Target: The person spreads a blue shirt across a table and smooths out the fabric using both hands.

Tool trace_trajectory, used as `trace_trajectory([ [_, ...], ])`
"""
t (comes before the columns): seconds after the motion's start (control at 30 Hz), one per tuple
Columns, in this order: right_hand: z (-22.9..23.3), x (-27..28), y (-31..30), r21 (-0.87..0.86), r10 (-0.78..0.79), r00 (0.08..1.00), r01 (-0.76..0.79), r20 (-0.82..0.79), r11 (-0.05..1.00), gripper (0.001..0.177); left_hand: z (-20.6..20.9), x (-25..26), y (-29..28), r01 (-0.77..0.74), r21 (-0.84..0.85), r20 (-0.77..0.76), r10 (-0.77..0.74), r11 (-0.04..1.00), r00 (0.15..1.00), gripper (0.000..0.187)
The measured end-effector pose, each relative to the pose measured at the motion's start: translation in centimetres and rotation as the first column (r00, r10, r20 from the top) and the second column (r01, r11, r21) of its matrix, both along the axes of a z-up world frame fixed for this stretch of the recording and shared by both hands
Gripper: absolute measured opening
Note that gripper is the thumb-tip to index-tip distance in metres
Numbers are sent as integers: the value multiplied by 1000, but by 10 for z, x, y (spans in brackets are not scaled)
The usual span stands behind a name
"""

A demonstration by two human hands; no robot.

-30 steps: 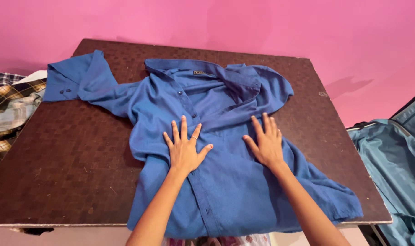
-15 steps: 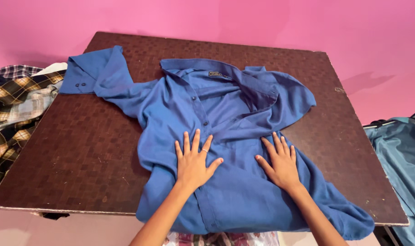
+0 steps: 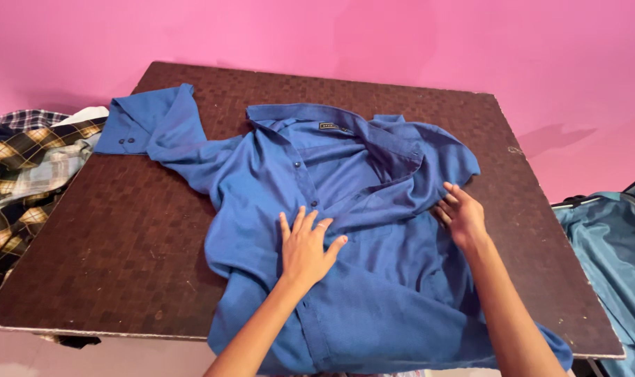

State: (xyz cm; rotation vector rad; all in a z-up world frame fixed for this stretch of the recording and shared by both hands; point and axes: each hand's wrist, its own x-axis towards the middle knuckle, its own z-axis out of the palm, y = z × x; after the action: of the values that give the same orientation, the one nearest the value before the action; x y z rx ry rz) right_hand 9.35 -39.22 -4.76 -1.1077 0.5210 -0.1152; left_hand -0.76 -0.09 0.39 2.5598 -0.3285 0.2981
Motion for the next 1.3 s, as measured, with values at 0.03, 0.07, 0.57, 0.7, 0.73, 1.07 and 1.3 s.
trace_trajectory([
  [0.03, 1, 12, -1, 53, -34, 998, 36, -50, 998, 26, -1, 6, -7, 15, -19, 33, -15, 1000, 999, 62],
  [0.07, 4, 25, 2, 104, -65, 993, 75, -102, 992, 25, -1, 10, -15, 31, -37, 66, -28, 999, 997, 62],
  [0.57, 141, -62, 184, -998, 917, 394, -8, 56, 64, 21, -27, 37, -57, 145, 123, -268, -107, 982, 957, 48],
  [0.7, 147, -59, 159, -978, 626, 753, 128, 204, 164, 37, -26, 31, -54, 136, -91, 108, -126, 987, 986, 50],
  [0.73, 144, -52, 152, -977, 537, 819, 130, 202, 170, 49, -26, 30, -54, 133, -102, 116, -121, 986, 986, 50],
  [1.07, 19, 52, 28, -757, 415, 861, -474, -292, 450, 40, -26, 26, -54, 84, -120, 48, -79, 989, 996, 60],
  [1.3, 102, 61, -202, -182, -220, 917, 292, 333, 939, 13, -22, 27, -52, 87, -84, 267, -62, 993, 962, 74],
])
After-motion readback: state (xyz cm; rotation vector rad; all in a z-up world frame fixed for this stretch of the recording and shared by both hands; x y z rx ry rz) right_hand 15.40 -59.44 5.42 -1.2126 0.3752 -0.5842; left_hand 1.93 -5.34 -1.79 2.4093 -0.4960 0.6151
